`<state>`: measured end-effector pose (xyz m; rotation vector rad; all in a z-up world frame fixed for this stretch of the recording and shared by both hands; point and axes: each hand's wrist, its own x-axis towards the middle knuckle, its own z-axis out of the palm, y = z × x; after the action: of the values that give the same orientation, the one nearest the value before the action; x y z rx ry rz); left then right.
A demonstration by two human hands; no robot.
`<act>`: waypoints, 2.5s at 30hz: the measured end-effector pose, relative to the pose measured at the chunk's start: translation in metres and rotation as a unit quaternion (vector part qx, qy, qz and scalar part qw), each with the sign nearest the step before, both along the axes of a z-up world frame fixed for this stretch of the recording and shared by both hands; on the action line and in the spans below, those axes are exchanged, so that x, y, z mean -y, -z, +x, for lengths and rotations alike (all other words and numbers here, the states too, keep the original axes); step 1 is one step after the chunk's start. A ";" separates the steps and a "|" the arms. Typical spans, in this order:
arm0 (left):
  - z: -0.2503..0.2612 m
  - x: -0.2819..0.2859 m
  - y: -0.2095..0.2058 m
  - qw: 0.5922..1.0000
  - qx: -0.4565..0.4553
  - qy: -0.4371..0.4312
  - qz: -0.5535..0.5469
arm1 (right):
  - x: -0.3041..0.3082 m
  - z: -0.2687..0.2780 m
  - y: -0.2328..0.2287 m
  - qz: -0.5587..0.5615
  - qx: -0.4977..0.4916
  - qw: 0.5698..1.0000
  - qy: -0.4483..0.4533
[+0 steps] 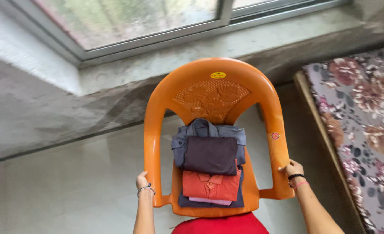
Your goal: The person smooths out a floral-patterned bedsheet over a mattress by hand and places a matching pillow at the head of the bed.
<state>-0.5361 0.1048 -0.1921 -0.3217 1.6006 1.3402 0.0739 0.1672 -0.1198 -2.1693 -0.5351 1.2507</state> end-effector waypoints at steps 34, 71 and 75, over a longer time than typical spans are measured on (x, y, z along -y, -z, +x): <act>0.250 -0.056 0.003 0.998 0.024 -0.048 -0.014 | -0.135 0.219 0.056 0.029 0.176 0.968 -0.177; 0.433 -0.073 0.081 0.946 -0.215 0.237 -0.042 | -0.049 0.059 0.143 -0.037 0.048 0.984 -0.168; 0.437 -0.092 0.065 0.852 -0.257 0.410 -0.201 | -0.068 0.062 0.178 -0.189 -0.216 0.948 0.137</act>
<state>-0.0988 0.1969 -0.2571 0.4965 2.1117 0.4220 0.1363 0.2349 -0.2979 -2.0691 0.1977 1.7018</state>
